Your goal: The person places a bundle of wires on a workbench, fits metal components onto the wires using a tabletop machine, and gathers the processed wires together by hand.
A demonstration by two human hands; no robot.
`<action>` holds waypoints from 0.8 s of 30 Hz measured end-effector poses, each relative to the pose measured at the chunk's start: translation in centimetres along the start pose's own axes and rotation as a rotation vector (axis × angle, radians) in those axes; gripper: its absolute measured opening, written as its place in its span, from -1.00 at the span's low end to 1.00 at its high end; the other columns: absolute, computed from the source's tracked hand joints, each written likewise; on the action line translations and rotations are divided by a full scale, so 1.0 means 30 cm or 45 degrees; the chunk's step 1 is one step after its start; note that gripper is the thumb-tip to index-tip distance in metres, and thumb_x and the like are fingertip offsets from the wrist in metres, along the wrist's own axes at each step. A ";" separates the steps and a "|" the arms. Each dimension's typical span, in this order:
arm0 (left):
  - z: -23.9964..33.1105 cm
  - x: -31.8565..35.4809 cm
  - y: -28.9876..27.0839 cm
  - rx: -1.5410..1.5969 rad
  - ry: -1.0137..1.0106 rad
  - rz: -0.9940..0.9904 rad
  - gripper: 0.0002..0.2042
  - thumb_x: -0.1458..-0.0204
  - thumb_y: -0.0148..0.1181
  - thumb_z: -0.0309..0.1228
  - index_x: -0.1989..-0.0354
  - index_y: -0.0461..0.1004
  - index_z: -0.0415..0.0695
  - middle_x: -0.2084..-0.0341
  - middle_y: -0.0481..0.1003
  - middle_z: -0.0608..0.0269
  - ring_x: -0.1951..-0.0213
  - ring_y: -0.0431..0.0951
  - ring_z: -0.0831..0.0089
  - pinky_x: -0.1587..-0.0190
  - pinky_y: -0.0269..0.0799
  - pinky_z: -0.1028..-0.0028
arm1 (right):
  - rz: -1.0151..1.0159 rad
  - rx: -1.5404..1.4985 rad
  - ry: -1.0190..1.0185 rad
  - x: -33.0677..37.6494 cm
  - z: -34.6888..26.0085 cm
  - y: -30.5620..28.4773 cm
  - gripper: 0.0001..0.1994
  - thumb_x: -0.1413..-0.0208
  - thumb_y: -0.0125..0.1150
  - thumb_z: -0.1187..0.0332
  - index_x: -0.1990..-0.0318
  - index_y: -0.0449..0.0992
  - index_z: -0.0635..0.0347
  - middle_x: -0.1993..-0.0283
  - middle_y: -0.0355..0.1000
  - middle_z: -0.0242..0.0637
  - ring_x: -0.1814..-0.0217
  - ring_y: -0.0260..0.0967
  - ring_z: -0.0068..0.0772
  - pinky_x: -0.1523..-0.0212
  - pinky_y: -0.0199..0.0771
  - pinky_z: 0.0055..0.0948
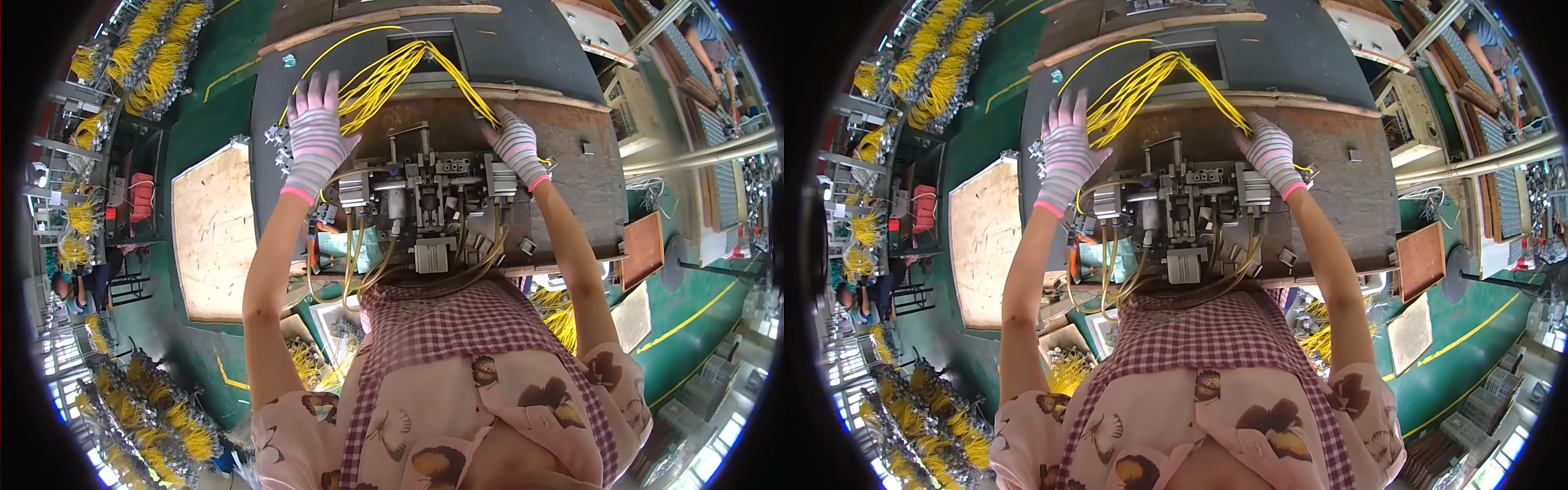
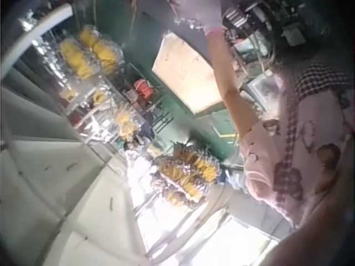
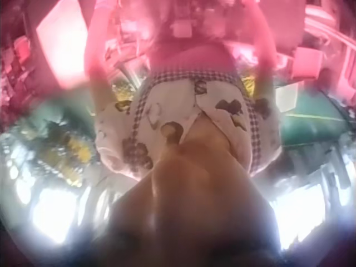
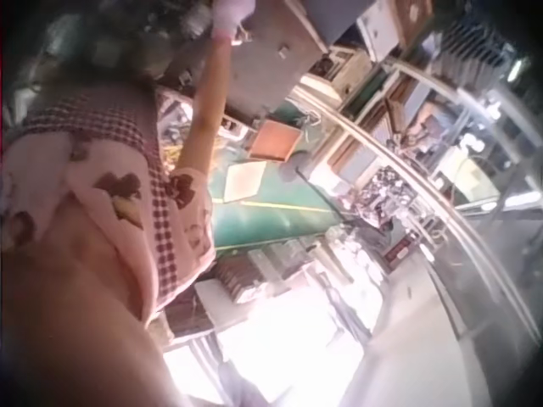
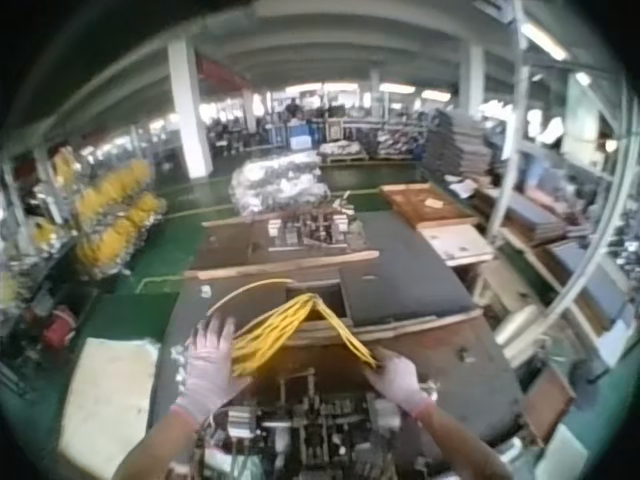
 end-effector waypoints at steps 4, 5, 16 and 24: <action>-0.097 0.197 -0.005 0.154 -0.120 0.136 -0.04 0.43 0.54 -0.29 -0.26 0.12 -0.03 -0.20 0.12 0.00 -0.27 0.08 -0.04 -0.27 0.04 0.03 | 0.022 -0.016 -0.014 -0.003 0.019 -0.001 -0.55 0.03 0.28 0.15 -0.05 0.47 0.03 0.16 0.53 -0.10 0.15 0.48 0.00 0.13 0.50 -0.23; -0.147 0.258 -0.028 0.279 -0.184 0.289 -0.13 0.41 0.52 -0.34 -0.20 0.21 -0.05 -0.16 0.17 -0.01 -0.22 0.15 -0.03 -0.24 0.11 0.06 | 0.010 -0.029 -0.014 -0.005 0.011 0.000 -0.55 0.03 0.28 0.15 -0.05 0.47 0.03 0.16 0.53 -0.10 0.15 0.48 0.00 0.13 0.50 -0.23; -0.217 0.551 0.049 0.460 -0.488 0.141 -0.87 0.04 0.26 -0.38 0.39 0.59 -0.18 0.40 0.55 0.10 0.28 0.51 0.15 0.11 0.39 0.28 | -0.008 -0.034 0.033 -0.008 0.030 0.011 -0.57 0.01 0.25 0.06 0.03 0.49 0.08 0.11 0.52 -0.12 0.06 0.45 -0.01 0.05 0.46 -0.18; -0.152 0.500 0.062 0.022 -0.544 0.065 -0.76 0.17 0.35 -0.19 0.46 0.57 -0.11 0.45 0.51 0.18 0.31 0.49 0.15 0.21 0.42 0.23 | -0.002 -0.033 0.053 -0.005 0.038 0.021 -0.56 0.01 0.25 0.04 0.03 0.50 0.07 0.15 0.53 -0.12 0.10 0.47 -0.02 0.07 0.47 -0.19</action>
Point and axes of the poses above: each hand's wrist, its own x-axis away from the middle knuckle, its own y-axis out of the palm, z = x × y, the point moved 10 cm from there along -x, towards the middle knuckle
